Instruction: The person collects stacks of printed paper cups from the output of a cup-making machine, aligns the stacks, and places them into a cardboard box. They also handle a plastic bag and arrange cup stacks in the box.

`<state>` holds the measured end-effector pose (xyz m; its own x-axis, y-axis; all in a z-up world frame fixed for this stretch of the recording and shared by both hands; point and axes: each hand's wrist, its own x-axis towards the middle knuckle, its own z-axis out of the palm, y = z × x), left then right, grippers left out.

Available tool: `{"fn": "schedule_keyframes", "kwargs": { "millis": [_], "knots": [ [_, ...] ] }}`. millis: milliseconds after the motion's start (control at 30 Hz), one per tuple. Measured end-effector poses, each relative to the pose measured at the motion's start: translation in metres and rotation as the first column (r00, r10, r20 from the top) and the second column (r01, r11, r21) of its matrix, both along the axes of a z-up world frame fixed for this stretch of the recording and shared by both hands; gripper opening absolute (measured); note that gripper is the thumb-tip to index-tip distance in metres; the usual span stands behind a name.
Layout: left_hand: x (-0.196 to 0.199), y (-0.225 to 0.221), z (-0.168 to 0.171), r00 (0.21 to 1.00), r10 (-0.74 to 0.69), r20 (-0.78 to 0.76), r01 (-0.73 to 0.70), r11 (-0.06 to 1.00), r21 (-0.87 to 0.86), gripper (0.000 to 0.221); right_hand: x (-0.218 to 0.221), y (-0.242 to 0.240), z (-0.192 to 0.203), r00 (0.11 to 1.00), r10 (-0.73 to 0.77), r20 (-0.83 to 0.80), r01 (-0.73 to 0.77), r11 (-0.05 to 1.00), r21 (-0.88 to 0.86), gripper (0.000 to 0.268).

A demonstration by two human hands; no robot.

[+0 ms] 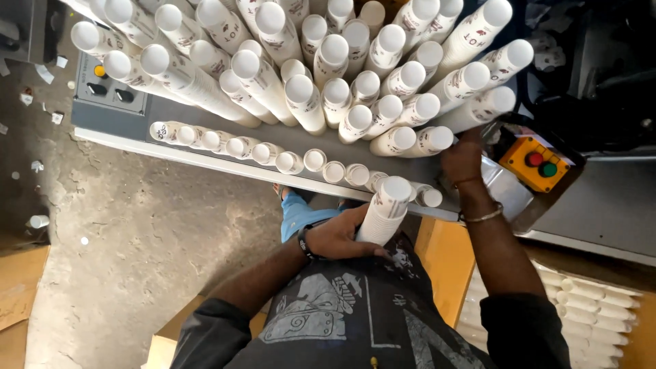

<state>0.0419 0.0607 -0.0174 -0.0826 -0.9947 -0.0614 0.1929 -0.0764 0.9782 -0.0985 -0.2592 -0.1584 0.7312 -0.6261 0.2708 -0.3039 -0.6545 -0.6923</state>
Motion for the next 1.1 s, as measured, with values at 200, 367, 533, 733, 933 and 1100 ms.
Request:
{"fn": "schedule_keyframes", "kwargs": {
  "millis": [200, 367, 533, 733, 933, 1100],
  "knots": [
    [-0.005, -0.021, -0.003, 0.993, 0.011, 0.120, -0.006, 0.999, -0.043, 0.083, -0.040, 0.016, -0.002, 0.934, -0.232, 0.271, -0.002, 0.757, 0.654, 0.061],
    [-0.019, -0.050, -0.007, 0.958, 0.060, 0.280, -0.021, 0.990, -0.140, 0.088, -0.060, 0.110, 0.181, 0.870, -0.236, 0.433, -0.240, 0.565, 0.790, 0.071],
    [-0.039, -0.069, 0.001, 0.855, 0.156, 0.494, -0.010, 0.958, -0.285, 0.101, -0.091, 0.156, 0.161, 0.982, -0.090, 0.164, -0.087, 0.558, 0.825, 0.073],
    [-0.022, -0.050, 0.036, 0.843, 0.211, 0.494, -0.010, 0.925, -0.379, 0.104, -0.062, 0.113, 0.178, 0.951, -0.134, 0.280, -0.067, 0.791, 0.609, 0.057],
    [0.007, -0.015, 0.040, 0.886, 0.043, 0.462, 0.051, 0.980, -0.190, 0.076, -0.034, 0.059, 0.085, 0.946, -0.208, 0.247, 0.054, 0.856, 0.514, 0.067],
    [0.035, 0.004, 0.050, 0.887, 0.099, 0.450, -0.033, 0.988, -0.150, 0.062, -0.027, 0.038, 0.064, 0.977, -0.104, -0.187, 0.143, 0.968, 0.206, 0.054]
  ]
}}
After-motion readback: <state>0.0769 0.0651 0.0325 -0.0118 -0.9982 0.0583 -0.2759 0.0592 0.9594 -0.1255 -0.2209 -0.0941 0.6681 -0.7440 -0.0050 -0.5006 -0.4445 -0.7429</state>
